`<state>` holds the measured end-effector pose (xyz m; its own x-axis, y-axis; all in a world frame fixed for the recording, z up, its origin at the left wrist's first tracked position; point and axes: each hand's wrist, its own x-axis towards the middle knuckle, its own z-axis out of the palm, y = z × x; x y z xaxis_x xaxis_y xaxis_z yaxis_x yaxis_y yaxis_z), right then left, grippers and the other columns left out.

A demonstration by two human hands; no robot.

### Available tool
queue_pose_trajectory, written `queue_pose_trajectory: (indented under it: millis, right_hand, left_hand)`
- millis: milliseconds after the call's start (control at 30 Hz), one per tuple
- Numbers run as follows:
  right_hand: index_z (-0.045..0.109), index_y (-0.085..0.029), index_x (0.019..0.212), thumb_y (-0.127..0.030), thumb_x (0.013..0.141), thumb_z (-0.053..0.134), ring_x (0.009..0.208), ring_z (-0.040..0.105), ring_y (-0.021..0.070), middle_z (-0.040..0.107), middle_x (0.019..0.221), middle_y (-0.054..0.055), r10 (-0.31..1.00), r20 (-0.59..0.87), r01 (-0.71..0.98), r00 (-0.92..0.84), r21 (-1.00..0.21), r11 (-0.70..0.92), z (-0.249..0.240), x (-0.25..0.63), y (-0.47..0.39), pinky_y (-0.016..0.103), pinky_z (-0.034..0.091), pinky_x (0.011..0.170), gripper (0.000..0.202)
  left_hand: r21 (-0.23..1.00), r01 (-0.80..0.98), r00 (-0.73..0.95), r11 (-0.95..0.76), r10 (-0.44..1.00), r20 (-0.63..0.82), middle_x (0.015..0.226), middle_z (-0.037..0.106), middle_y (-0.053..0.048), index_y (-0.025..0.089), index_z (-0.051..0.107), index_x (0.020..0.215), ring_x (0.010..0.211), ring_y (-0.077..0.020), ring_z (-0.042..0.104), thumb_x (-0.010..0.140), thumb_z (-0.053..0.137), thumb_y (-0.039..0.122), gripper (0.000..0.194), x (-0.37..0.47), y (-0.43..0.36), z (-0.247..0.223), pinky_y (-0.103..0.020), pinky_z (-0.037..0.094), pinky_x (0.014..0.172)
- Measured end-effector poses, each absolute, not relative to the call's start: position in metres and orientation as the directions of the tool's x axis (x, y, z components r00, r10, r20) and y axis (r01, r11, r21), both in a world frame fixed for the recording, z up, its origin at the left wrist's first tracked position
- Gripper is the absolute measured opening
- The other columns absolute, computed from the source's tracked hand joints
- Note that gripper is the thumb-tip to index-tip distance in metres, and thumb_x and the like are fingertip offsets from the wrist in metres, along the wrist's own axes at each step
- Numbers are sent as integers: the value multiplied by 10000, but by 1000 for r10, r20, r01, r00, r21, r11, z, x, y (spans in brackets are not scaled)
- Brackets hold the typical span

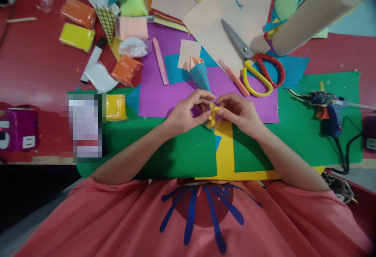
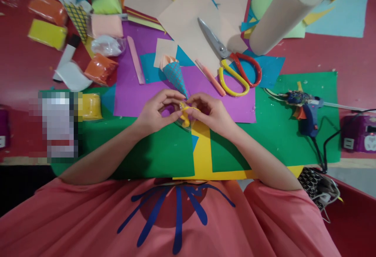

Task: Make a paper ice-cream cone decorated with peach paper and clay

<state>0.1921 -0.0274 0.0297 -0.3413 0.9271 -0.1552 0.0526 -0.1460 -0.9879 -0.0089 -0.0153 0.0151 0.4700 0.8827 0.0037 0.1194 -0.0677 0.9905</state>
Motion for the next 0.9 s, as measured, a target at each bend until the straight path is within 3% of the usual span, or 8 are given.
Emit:
queue_pose_trajectory:
  millis: [333,633,900]
  right_hand:
    - [625,-198,809,-620,825,705,618,562,111,626,730,-8,962,-97,143,-254,-988,-61,28,188,-31,268,431,570,430]
    - [625,-197,798,-654,847,657,612,551,112,634,728,0,963,-47,213,-265,-977,11,26,186,-32,273,425,573,461]
    - [730,-216,1005,-395,969,610,940,696,167,760,999,44,942,91,179,-322,-972,155,26,195,-28,313,549,824,218]
  left_hand:
    - [990,67,403,123,904,-140,792,731,-23,160,699,846,714,-119,684,778,758,545,395,-7,-10,17,-240,567,667]
    - [988,78,371,130,916,-150,776,757,-36,154,740,802,687,-124,681,729,790,580,436,-4,-15,17,-244,567,642]
    - [993,86,290,85,951,-107,869,754,-33,160,701,901,816,-142,722,764,781,532,405,-7,-13,18,-251,583,754]
